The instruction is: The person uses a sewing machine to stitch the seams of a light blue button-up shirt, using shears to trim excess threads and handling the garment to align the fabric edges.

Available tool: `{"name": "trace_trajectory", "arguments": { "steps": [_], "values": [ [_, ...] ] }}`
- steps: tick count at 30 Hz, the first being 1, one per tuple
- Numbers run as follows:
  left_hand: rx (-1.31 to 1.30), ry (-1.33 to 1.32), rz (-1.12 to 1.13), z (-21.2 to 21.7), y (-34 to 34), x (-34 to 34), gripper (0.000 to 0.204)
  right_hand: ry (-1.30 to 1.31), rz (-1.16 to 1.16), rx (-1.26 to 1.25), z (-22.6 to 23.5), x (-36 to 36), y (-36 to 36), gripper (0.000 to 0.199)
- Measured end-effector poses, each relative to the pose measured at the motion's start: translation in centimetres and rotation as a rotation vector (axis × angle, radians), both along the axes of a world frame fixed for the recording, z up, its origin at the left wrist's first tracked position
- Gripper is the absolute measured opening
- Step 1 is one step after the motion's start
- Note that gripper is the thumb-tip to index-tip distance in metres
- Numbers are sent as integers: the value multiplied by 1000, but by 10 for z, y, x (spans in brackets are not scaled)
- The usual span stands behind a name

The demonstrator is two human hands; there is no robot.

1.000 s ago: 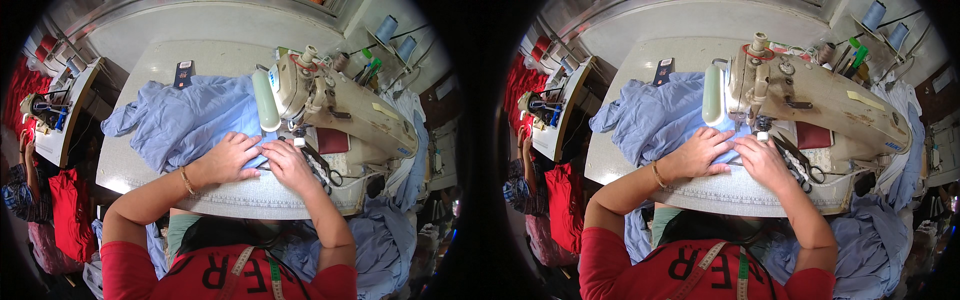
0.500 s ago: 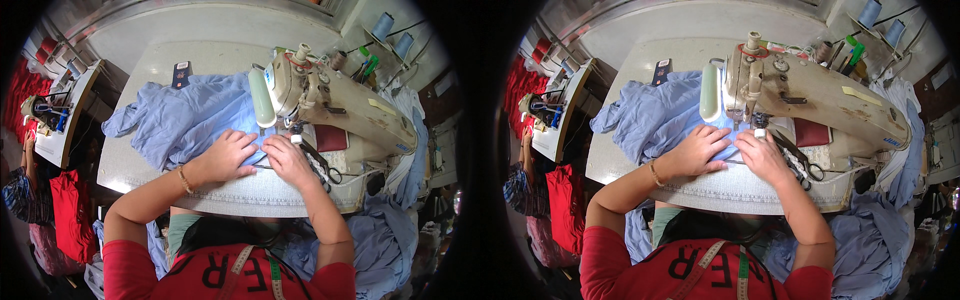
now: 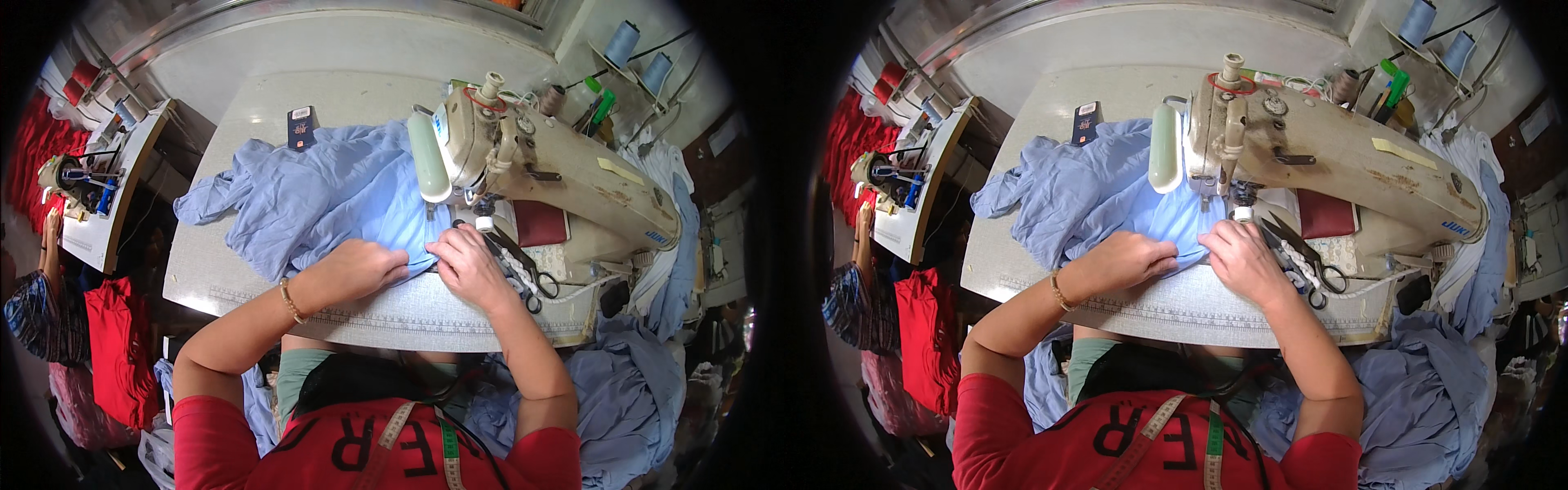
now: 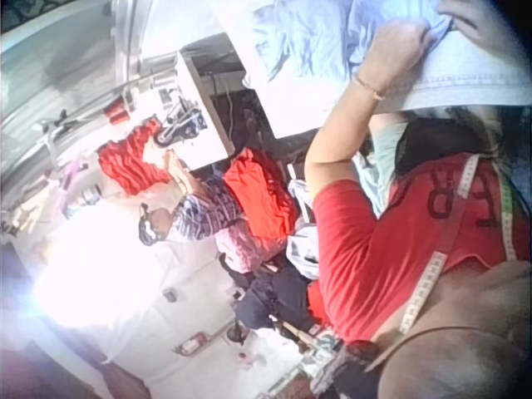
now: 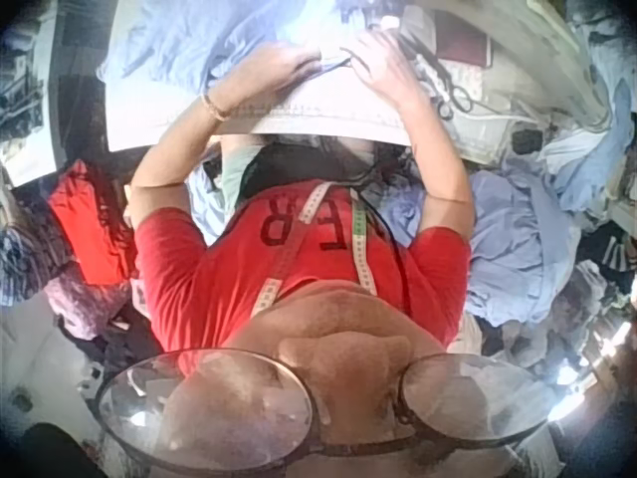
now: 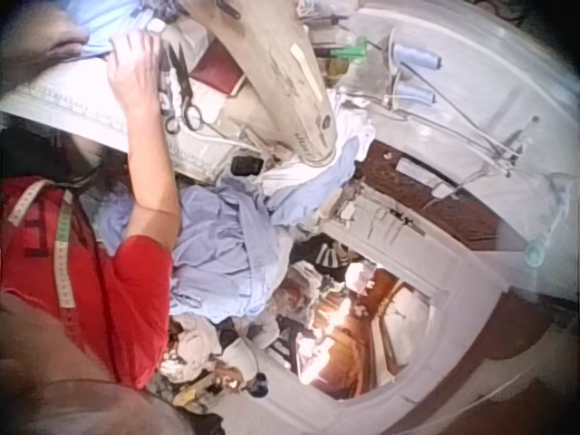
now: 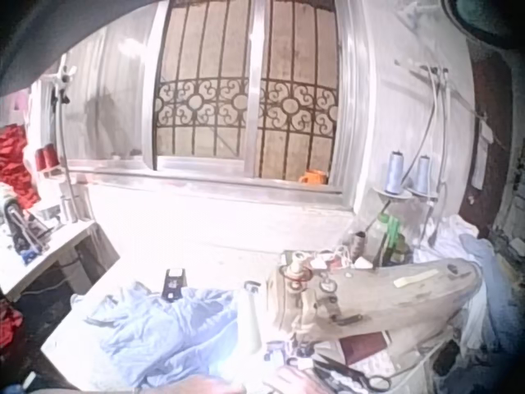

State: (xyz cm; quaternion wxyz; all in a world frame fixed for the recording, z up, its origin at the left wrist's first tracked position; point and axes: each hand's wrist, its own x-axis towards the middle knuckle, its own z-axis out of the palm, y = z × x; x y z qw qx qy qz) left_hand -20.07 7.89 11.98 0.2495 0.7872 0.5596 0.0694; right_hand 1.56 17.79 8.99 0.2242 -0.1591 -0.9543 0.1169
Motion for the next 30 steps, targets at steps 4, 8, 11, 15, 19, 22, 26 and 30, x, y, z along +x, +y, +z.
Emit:
{"name": "trace_trajectory", "arguments": {
  "steps": [4,8,11,15,19,22,26,30],
  "values": [
    [450,-68,-99,-12,13,1,33,8,-2,-1,-1,0,1,23],
    [537,-50,-103,-33,18,4,41,12,-8,-61,1,1,1,24],
    [530,-48,-115,-35,20,3,44,30,-8,-24,-4,2,2,24],
    [585,-95,-96,-40,20,2,44,-13,-18,-22,-5,4,2,25],
    [587,-102,-87,-41,20,1,44,-45,-24,-34,-1,2,2,26],
    [574,-95,-84,-41,21,1,44,-47,-25,-44,0,1,2,25],
    [563,-93,-77,-41,20,0,46,19,-20,-48,-2,0,3,24],
    [537,-130,-82,-35,19,0,51,81,-12,-114,-12,0,8,23]
  ]
}}
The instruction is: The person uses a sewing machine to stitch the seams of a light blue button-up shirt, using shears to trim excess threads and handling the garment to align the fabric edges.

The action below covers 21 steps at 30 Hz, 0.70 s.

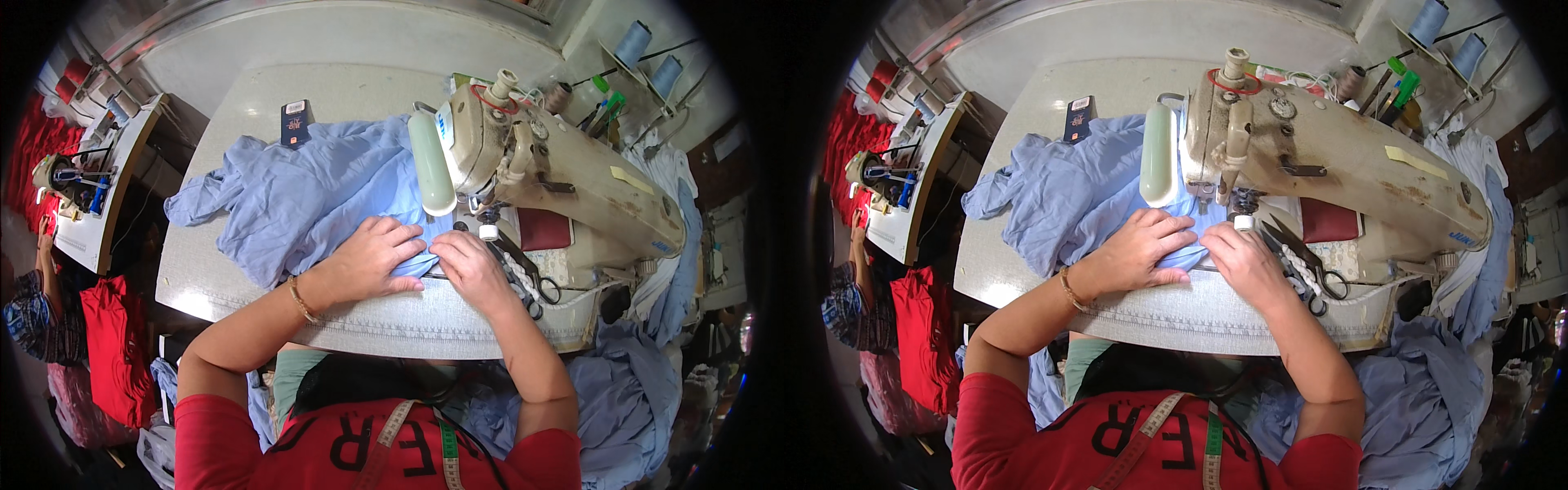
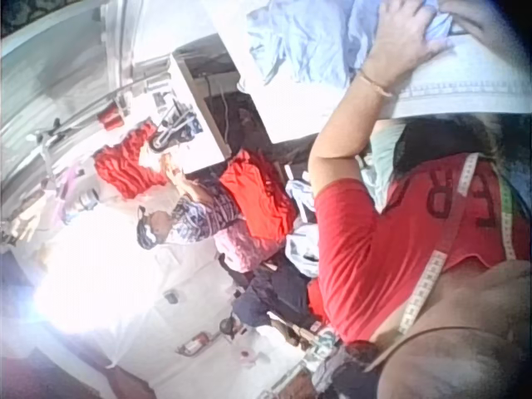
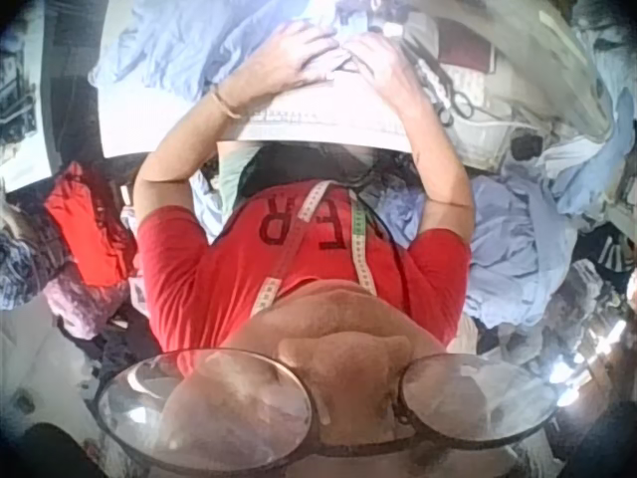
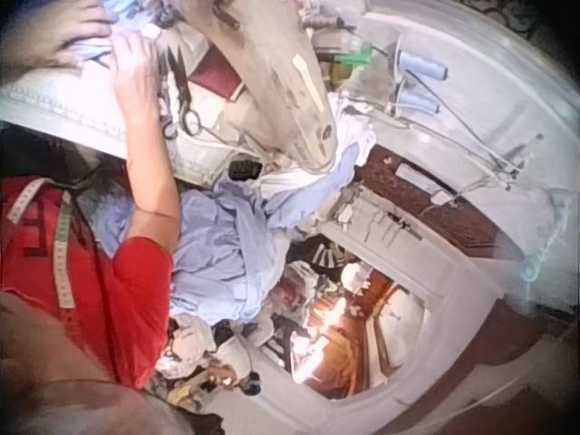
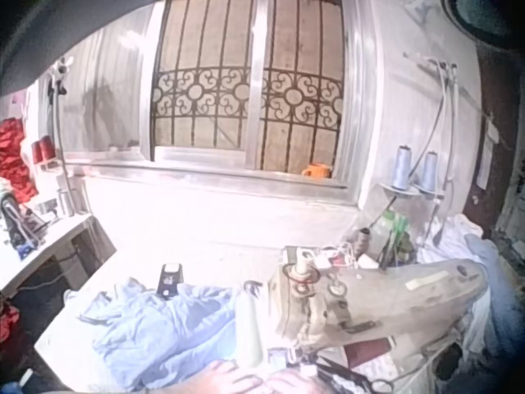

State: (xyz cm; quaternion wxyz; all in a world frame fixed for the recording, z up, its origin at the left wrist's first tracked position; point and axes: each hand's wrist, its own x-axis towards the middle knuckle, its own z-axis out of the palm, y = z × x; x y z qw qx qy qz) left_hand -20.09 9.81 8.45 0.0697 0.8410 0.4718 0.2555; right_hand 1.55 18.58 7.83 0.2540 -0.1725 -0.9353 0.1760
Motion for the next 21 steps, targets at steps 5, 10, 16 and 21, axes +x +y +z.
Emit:
{"name": "trace_trajectory", "arguments": {
  "steps": [5,10,16,21],
  "values": [
    [-34,-72,-34,3,-3,-1,41,9,-38,-69,3,-1,-1,21],
    [-107,-88,-124,13,-3,3,32,7,0,31,1,2,0,15],
    [-7,-19,74,19,-11,15,28,30,-25,-77,6,0,-3,11],
    [-183,-277,176,9,16,4,28,31,-89,-281,0,0,5,13]
  ]
}}
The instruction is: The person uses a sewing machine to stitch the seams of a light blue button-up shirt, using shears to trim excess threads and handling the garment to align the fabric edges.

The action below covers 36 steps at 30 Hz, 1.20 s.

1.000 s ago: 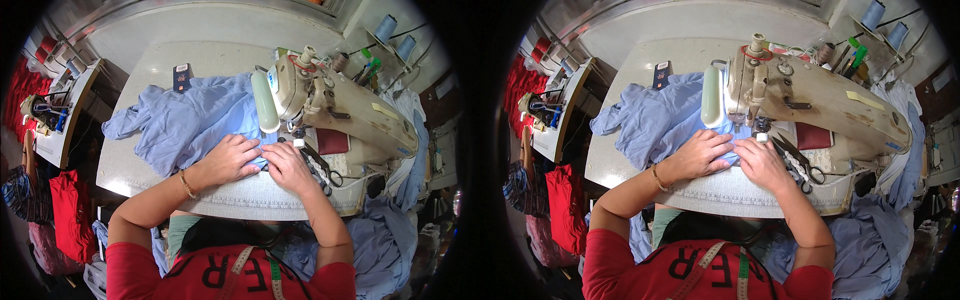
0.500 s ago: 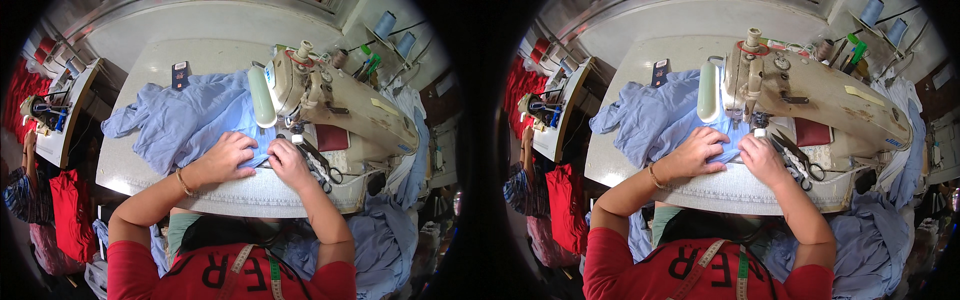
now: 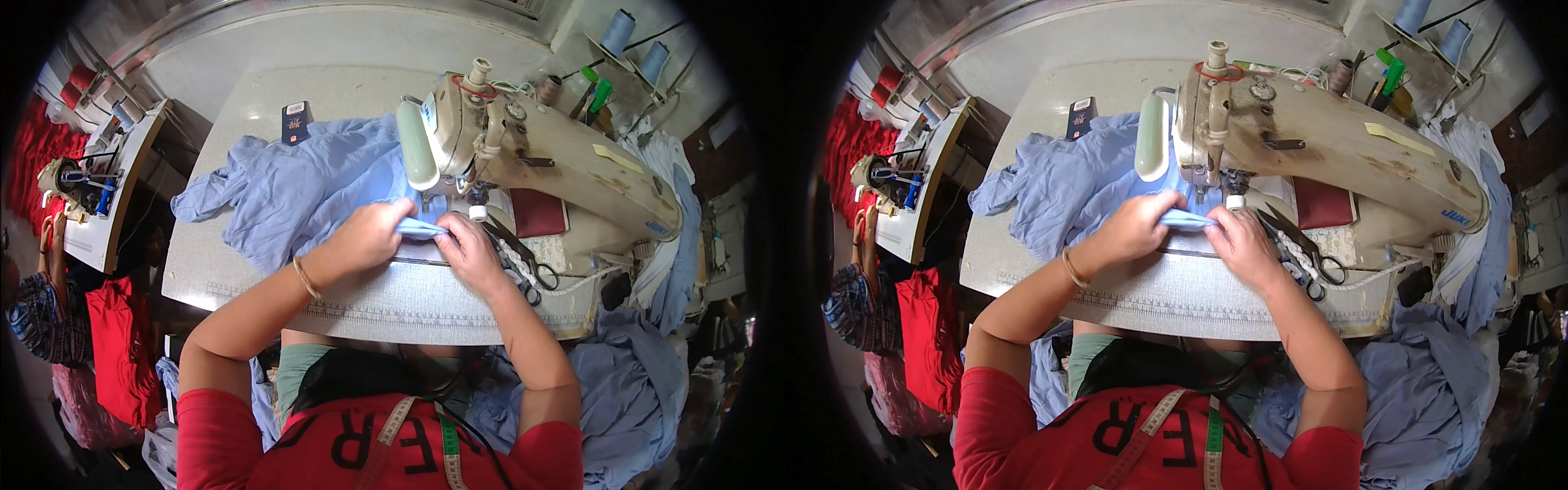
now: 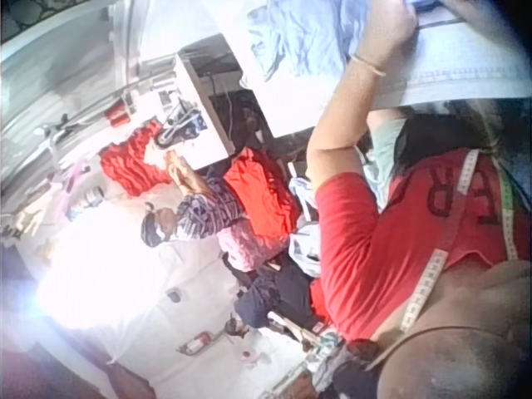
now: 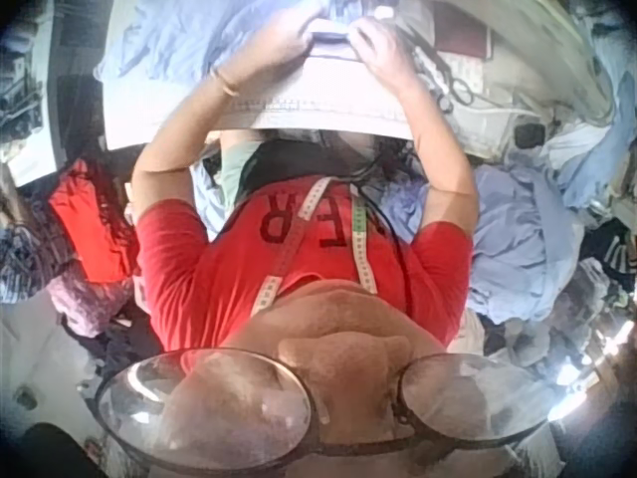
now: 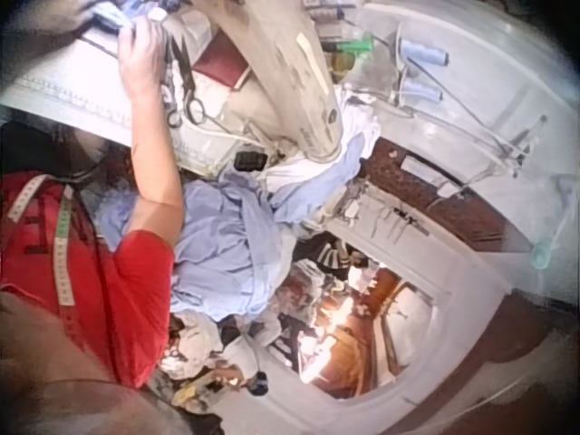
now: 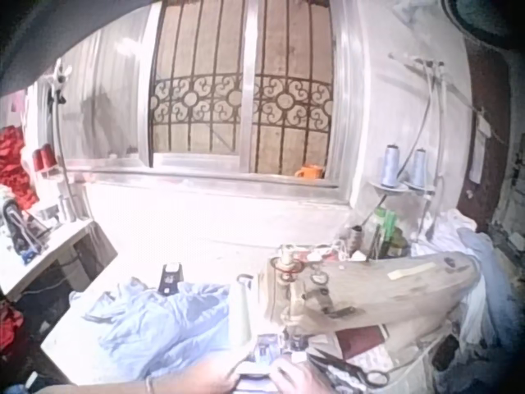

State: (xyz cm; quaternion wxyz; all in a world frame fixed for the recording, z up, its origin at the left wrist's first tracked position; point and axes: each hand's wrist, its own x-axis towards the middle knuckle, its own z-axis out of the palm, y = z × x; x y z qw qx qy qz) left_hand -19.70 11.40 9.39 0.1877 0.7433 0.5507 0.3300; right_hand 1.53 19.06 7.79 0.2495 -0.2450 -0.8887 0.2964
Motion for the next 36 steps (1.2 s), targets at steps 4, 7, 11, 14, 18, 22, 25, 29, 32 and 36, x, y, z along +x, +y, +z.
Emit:
{"name": "trace_trajectory", "arguments": {
  "steps": [4,7,11,14,18,22,25,29,32,36],
  "values": [
    [-130,-109,-82,-4,16,-10,27,58,-71,-33,-8,-2,-2,16],
    [-315,-140,-55,3,18,-6,24,82,-82,-29,-8,-1,-4,18],
    [-468,-190,-116,13,15,-6,30,74,-69,-108,-9,3,-1,18],
    [-193,14,-140,4,13,-8,35,159,-38,-57,-8,1,-2,16],
    [-98,273,-78,16,9,1,28,190,-9,31,-8,3,-2,16],
    [172,434,-86,3,8,-1,15,67,-20,120,3,3,-7,16],
    [347,531,-124,1,5,-1,7,35,52,364,0,1,-6,15],
    [382,610,-194,4,4,0,3,-38,145,441,2,4,-4,18],
    [336,579,-222,2,4,-2,7,-8,178,446,0,4,-1,22],
    [102,349,-208,11,7,-10,18,-52,58,312,11,-2,-15,24]
  ]
}}
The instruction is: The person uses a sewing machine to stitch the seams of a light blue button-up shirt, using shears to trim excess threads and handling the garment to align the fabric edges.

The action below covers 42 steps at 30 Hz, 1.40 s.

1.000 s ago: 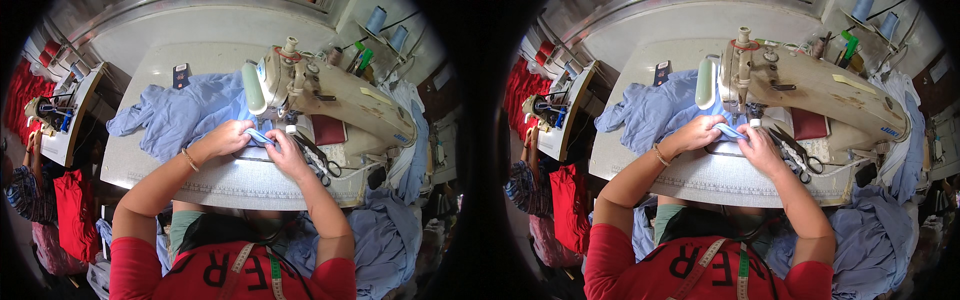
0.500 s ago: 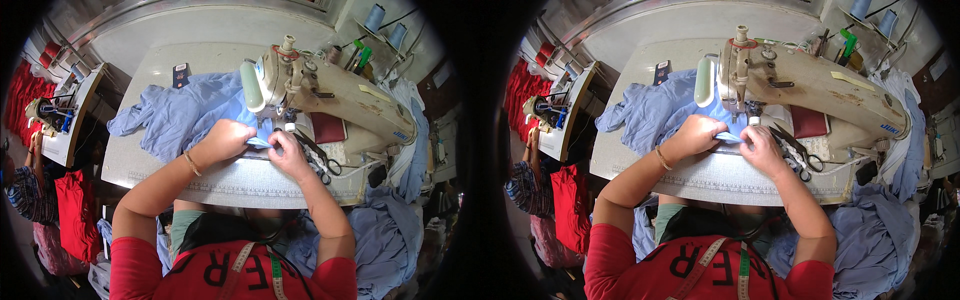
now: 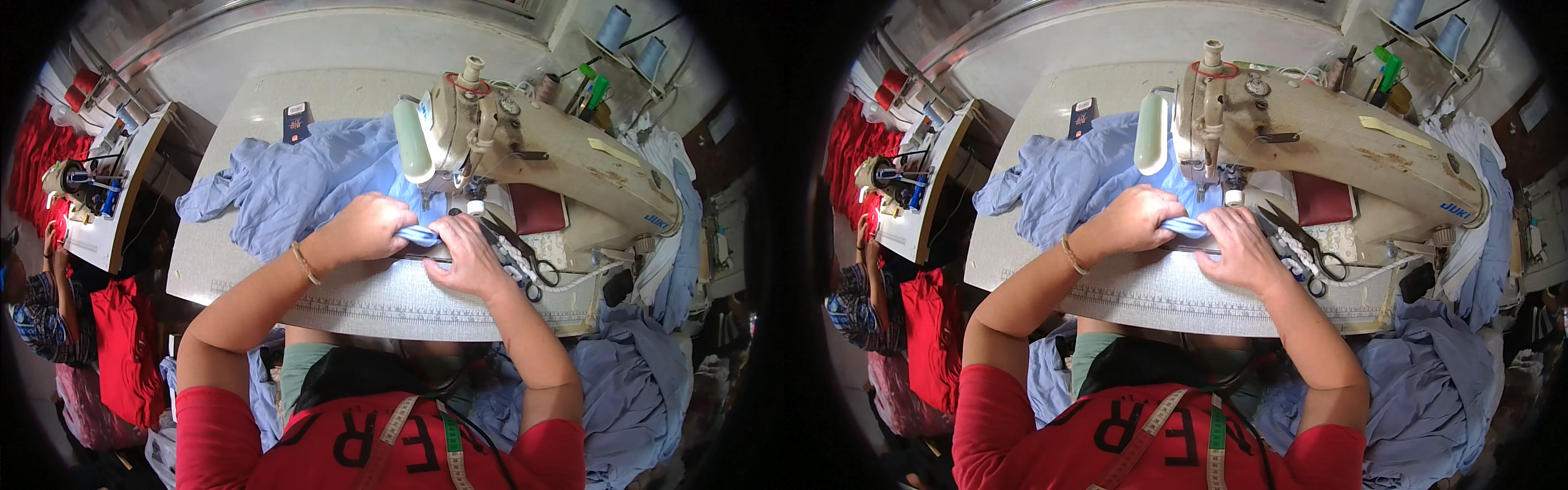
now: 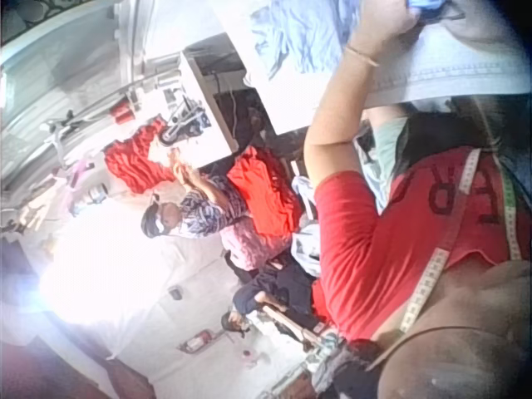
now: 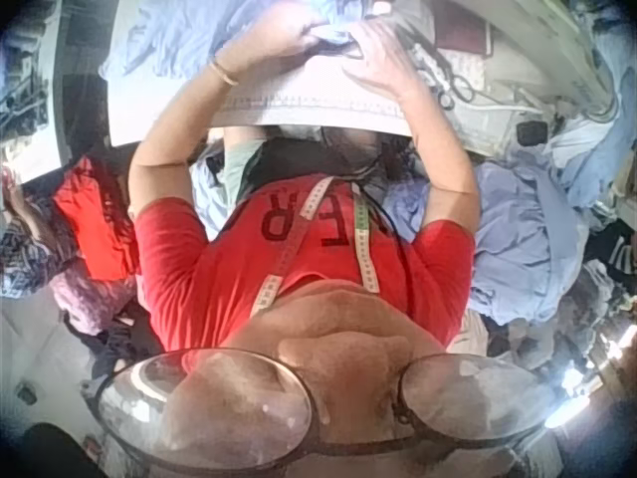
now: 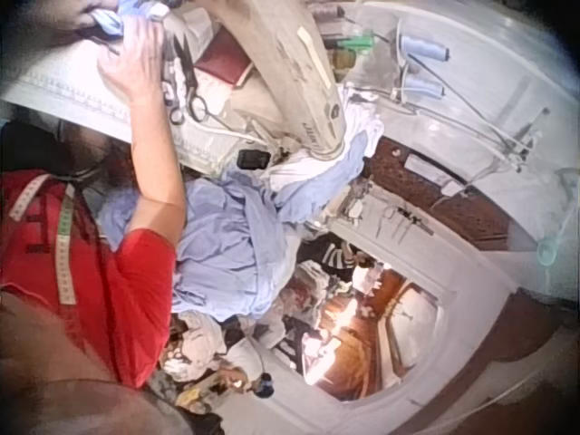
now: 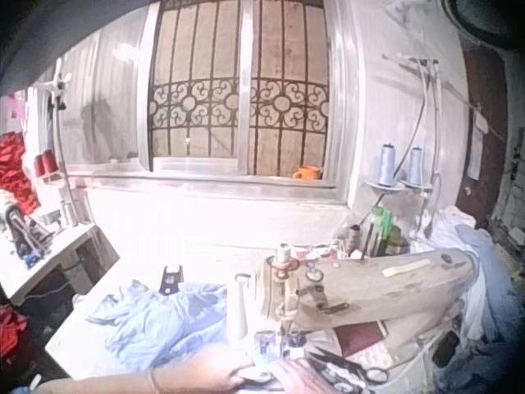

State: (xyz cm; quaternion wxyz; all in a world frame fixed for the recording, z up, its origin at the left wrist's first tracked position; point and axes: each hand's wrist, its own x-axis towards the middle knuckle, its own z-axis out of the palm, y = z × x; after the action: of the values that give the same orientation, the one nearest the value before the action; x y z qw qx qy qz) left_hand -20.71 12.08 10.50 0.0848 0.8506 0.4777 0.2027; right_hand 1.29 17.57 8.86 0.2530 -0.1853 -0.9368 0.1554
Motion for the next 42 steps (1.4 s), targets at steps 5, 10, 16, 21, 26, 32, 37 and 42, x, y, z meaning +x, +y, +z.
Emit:
{"name": "trace_trajectory", "arguments": {
  "steps": [5,10,16,21,26,32,37,42],
  "values": [
    [-262,-84,117,3,7,-4,26,67,-57,-78,-13,-7,8,20],
    [-283,-65,167,11,3,8,31,97,-47,-53,-10,-7,8,15],
    [-83,21,78,-2,7,8,24,143,-38,-55,-15,-4,12,14],
    [-242,-90,100,2,7,7,20,121,15,-66,-17,-3,16,15],
    [-413,-174,181,3,12,6,20,66,-116,60,-9,-13,0,23],
    [-398,-121,159,9,13,9,17,45,-197,35,-13,-11,3,14],
    [-236,-19,72,6,11,6,13,101,-71,76,-12,-6,7,12],
    [267,240,-42,-13,-14,13,9,75,137,129,-4,4,5,14]
  ]
}}
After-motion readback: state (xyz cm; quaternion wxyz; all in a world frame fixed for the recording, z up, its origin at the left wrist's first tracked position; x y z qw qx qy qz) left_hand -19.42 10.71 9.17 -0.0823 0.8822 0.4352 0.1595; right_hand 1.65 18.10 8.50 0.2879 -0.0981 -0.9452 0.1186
